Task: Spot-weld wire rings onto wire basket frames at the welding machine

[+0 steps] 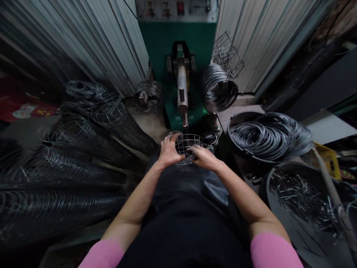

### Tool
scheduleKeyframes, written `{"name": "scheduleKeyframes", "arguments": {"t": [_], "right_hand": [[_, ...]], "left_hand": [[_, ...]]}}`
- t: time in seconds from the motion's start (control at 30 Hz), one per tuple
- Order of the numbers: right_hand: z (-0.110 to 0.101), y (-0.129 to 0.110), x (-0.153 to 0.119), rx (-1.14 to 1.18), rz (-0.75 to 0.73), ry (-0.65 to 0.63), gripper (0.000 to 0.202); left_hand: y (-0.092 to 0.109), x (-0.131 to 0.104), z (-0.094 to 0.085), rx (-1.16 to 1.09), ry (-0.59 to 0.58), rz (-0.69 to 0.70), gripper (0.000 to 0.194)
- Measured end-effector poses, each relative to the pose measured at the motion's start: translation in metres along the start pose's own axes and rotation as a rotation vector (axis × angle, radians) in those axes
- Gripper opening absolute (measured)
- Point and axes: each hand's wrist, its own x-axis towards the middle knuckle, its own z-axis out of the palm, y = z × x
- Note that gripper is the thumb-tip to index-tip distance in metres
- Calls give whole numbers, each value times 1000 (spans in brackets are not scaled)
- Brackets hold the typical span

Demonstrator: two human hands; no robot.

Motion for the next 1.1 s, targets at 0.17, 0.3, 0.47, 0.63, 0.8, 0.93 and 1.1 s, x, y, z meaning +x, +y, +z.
{"name": "scheduleKeyframes", "arguments": {"t": [0.17, 0.3, 0.47, 0.63, 0.8, 0.93, 1.1], "right_hand": [[2, 5, 4, -58, 41, -15, 32], [6, 12, 11, -68, 32, 17, 31], [6, 17, 26, -92, 26, 63, 29], [6, 22, 43, -122, 29, 86, 21], [5, 28, 56, -137, 34, 96, 19], [0, 32, 68, -151, 37, 120, 13], [0, 32, 72, -144, 73, 143, 10]], "left_hand": [[-1, 2, -1, 17, -15, -2, 88], [-6, 9, -2, -5, -47, -35, 88], [-17, 27, -5, -47, -92, -48, 88], [-29, 42, -4, -69, -53, -23, 88], [-37, 51, -1, -78, -47, -47, 88], [-44, 64, 4, -96, -32, -73, 90], [-48, 74, 6, -117, -68, -77, 88]]}}
